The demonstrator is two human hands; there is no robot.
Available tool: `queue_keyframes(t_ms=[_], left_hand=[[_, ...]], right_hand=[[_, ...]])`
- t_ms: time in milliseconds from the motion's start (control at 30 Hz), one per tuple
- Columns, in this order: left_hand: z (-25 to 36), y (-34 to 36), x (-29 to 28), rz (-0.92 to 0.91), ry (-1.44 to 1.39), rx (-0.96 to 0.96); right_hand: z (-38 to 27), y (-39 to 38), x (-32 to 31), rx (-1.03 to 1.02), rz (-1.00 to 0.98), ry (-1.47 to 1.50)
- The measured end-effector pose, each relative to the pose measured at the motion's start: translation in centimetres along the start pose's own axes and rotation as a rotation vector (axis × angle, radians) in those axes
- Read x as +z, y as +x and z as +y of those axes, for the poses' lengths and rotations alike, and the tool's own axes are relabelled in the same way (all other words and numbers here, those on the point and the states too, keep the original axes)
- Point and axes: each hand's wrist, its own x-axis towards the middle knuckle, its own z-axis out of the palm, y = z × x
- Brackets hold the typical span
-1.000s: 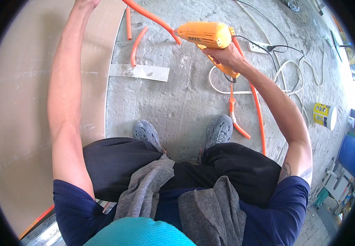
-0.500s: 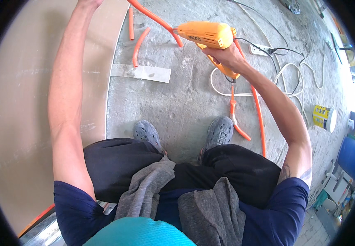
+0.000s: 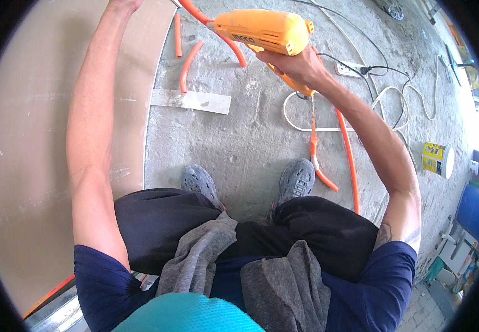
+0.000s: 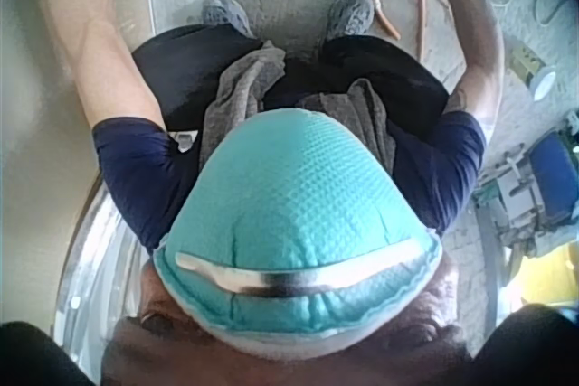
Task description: The person holds a section of orange conduit pipe and uses a heat gun to apply heat to the surface, rotating and moving the pipe through the air to distribute the heat.
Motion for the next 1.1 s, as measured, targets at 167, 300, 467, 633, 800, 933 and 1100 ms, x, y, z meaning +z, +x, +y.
queue_keyframes(t_ms=[167,300,467,633,800,933,1100], left_hand=[[0.6,-0.2,0.2,-0.021,0.082,0.017],[1.1,-0.3,0.0,-0.034,0.118,0.027],[1.6,-0.5,0.5,-0.035,0.138,0.021],[1.6,-0.5,0.3,-0.048,0.167,0.056],[1.0,0.1,0.0,-0.037,0.106,0.064],[0.9,0.1,0.0,-0.026,0.083,0.083],[1.2,-0.1,0.2,-0.030,0.061,0.092]], right_hand=[[-0.7,0.6,-0.6,-0.096,0.007,0.050],[-2.1,0.6,-0.6,-0.212,0.016,0.148],[-3.0,0.9,-1.0,-0.138,0.020,0.063],[-3.5,0.9,-0.9,-0.186,0.078,0.075],[-3.4,0.9,-1.0,-0.210,0.150,0.106],[-3.8,0.7,-1.0,-0.165,0.175,0.073],[-3.4,0.5,-0.9,-0.187,0.096,0.091]])
